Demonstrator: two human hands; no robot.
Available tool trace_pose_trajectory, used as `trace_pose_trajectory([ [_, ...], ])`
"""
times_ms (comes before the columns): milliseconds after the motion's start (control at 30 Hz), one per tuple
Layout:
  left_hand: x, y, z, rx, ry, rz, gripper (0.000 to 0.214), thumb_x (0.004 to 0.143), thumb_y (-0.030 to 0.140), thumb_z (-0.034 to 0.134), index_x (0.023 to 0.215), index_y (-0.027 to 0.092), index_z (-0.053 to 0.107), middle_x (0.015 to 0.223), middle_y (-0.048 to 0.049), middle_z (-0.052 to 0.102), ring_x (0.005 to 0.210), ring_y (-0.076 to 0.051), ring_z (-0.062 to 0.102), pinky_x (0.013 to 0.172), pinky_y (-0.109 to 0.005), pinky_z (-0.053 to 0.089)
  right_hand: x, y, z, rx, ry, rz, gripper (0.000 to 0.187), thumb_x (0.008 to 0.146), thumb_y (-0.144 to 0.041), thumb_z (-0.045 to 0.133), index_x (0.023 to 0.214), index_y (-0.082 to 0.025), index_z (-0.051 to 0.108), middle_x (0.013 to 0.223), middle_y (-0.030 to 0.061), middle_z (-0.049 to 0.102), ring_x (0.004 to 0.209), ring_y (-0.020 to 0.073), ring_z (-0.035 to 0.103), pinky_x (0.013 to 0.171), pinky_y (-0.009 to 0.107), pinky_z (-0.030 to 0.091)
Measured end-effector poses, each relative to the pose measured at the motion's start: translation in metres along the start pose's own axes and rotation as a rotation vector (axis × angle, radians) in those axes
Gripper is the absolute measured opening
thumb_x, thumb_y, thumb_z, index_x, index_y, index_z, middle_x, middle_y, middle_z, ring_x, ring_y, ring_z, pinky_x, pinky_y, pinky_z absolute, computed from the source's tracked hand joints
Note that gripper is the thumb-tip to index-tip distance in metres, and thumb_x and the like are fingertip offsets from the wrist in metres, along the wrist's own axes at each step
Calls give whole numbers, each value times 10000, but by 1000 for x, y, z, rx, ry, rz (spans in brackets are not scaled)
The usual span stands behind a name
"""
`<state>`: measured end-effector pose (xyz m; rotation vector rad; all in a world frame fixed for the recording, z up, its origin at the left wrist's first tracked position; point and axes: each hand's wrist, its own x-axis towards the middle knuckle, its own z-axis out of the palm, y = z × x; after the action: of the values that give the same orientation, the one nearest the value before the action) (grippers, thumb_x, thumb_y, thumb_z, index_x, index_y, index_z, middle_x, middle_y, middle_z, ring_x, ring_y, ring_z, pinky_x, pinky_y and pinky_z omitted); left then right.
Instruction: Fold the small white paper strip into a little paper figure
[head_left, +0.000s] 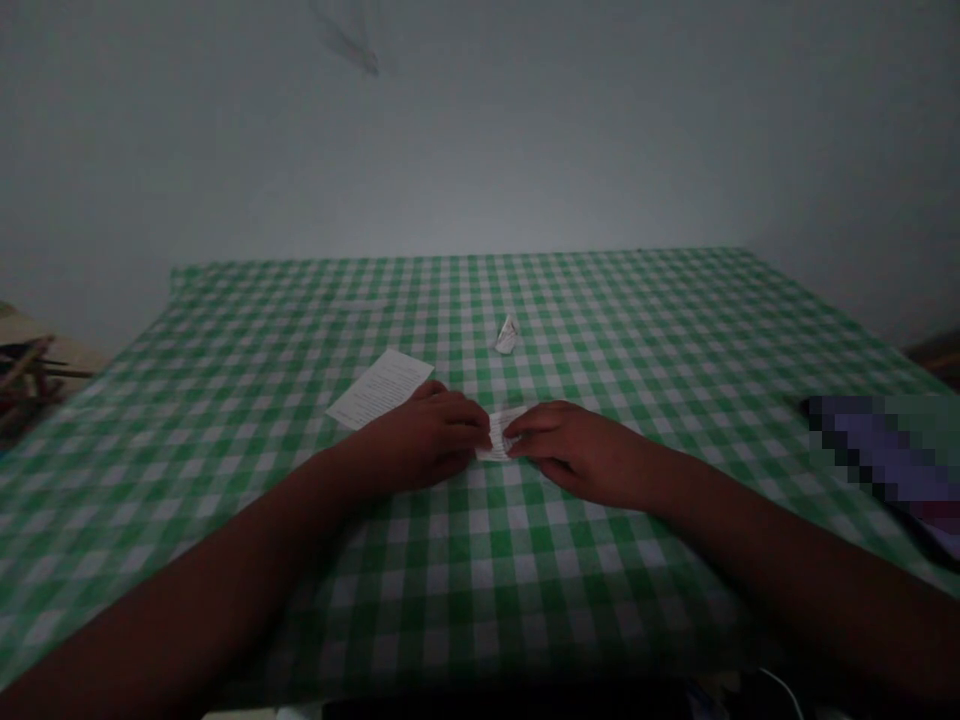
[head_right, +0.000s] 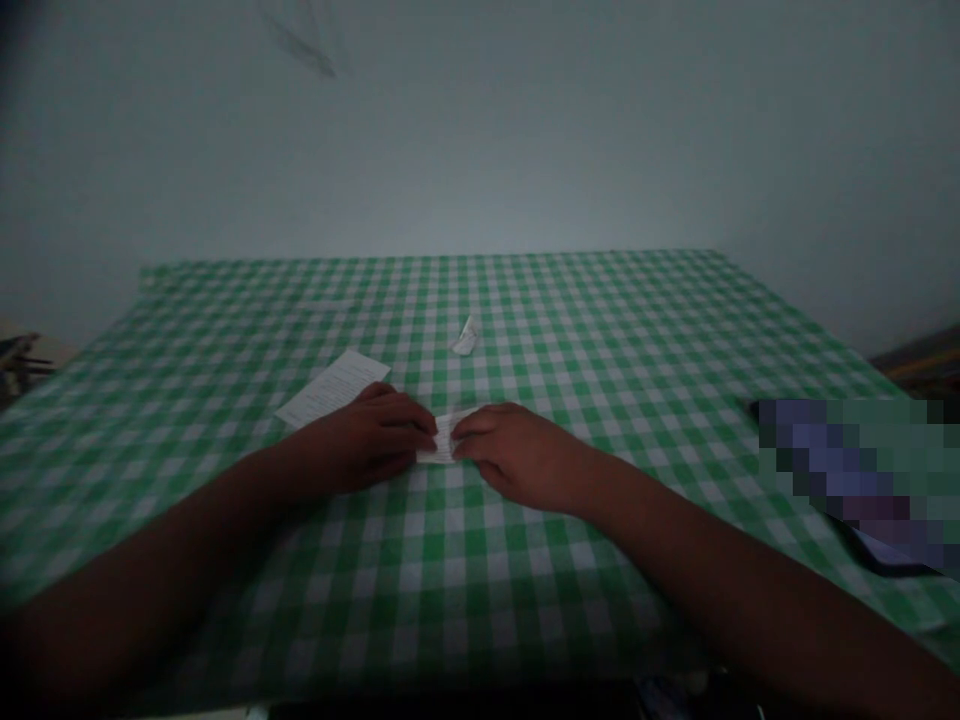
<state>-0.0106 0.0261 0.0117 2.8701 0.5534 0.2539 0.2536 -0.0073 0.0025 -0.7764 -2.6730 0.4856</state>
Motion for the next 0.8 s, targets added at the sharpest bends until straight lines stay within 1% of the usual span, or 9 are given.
trace_pose_trajectory([
  [67,0,3,-3,-26,15,0,166,939,185,552,1059,220,662,1161,-36,678,1047,-201,600,945,-383,315,0,-1,0,6,-8,3,271,930,-111,544,1140,-166,707,1256,96,676,1203,212,597,1069,397,450],
  [167,1,6,-5,-80,28,-49,153,969,227,530,1023,216,672,1089,-23,698,1030,-194,604,942,-379,295,1,-2,-2,15,-9,-7,259,935,-112,536,1118,-152,715,1234,102,685,1171,205,610,1054,377,462],
  [300,3,7,0,-150,44,-181,171,985,291,522,970,216,674,1034,-2,692,997,-176,605,920,-371,284,3,-3,-2,29,-12,-21,253,932,-107,532,1103,-138,716,1191,105,700,1144,203,616,1041,377,472],
  [400,5,8,7,-156,72,-280,191,987,324,517,965,212,671,1021,-3,682,1001,-179,601,897,-367,296,3,-3,-2,40,-5,-20,262,929,-102,533,1119,-139,710,1172,105,704,1135,197,618,1037,369,473],
  [500,8,11,15,-116,113,-337,174,972,324,532,969,206,660,1015,-11,678,999,-190,604,876,-373,304,2,-3,-2,43,-1,-34,265,926,-95,529,1111,-142,713,1171,106,704,1136,199,617,1033,375,474],
  [667,11,14,22,-77,109,-392,127,954,286,533,977,207,629,984,-15,660,969,-195,598,863,-379,325,1,-3,-3,34,-20,-34,267,924,-104,527,1097,-145,726,1221,124,678,1172,221,601,1044,402,467],
  [800,13,17,24,-61,113,-436,105,950,272,534,966,208,615,954,-10,642,959,-196,593,864,-383,333,1,-3,-3,35,-10,-43,270,919,-101,524,1098,-152,720,1206,119,678,1163,220,596,1035,409,474],
])
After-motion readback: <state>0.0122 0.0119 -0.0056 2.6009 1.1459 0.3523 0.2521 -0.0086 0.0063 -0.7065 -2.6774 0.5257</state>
